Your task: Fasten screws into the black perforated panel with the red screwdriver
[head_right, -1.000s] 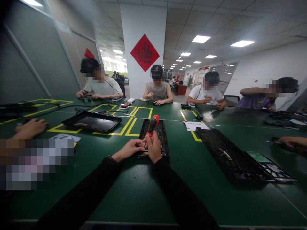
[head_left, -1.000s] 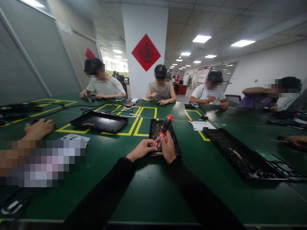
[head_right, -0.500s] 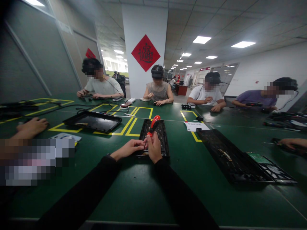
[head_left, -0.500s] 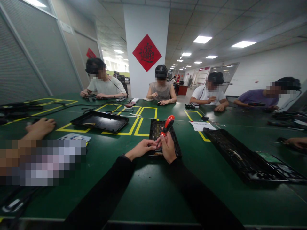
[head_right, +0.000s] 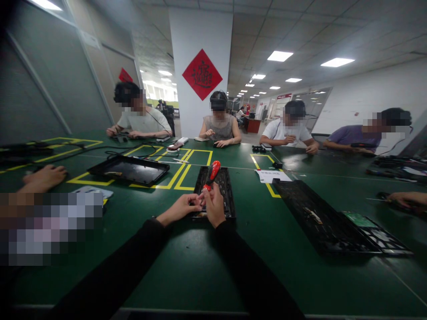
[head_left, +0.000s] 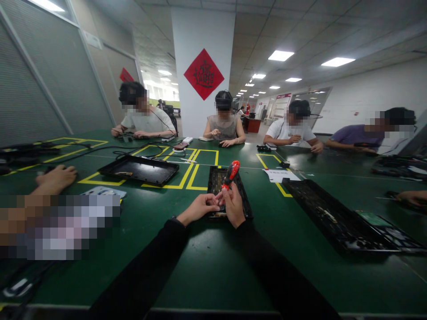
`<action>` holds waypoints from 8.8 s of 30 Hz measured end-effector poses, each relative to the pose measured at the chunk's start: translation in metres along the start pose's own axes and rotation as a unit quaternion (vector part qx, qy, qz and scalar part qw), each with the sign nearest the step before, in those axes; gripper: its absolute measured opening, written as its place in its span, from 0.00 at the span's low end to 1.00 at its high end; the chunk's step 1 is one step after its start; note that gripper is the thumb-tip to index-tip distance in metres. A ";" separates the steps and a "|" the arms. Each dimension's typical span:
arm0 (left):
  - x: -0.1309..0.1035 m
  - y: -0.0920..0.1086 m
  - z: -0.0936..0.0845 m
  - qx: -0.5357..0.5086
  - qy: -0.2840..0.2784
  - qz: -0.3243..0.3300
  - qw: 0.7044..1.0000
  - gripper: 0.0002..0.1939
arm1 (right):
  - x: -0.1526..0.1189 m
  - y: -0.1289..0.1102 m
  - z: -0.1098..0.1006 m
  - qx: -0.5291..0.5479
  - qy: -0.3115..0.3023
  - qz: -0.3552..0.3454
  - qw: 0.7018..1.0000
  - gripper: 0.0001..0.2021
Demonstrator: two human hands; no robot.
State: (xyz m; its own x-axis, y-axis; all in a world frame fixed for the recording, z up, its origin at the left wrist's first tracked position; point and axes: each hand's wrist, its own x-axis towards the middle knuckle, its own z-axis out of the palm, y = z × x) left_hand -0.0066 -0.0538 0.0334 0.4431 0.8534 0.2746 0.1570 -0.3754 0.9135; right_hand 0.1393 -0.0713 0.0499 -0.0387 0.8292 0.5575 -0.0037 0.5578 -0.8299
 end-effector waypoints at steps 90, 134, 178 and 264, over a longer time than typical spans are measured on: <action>0.001 0.002 -0.003 -0.007 -0.026 0.006 1.000 0.11 | -0.001 -0.004 0.000 -0.032 -0.009 -0.015 0.999 0.13; 0.001 0.001 -0.005 -0.011 -0.042 0.005 0.999 0.12 | -0.001 -0.002 -0.001 -0.018 -0.006 -0.004 1.000 0.13; -0.001 0.003 -0.001 -0.028 -0.023 0.000 0.999 0.11 | -0.001 -0.003 0.000 -0.036 0.001 -0.013 0.999 0.13; 0.002 -0.008 -0.006 -0.005 -0.017 0.029 0.999 0.11 | 0.003 0.007 -0.004 -0.032 -0.036 0.014 0.999 0.17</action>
State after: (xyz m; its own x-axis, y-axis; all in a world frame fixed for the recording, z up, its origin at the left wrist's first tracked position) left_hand -0.0125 -0.0471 0.0280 0.4808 0.8175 0.3171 0.1213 -0.4202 0.8993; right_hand 0.1436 -0.0646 0.0460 -0.1093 0.8410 0.5299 0.0619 0.5378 -0.8408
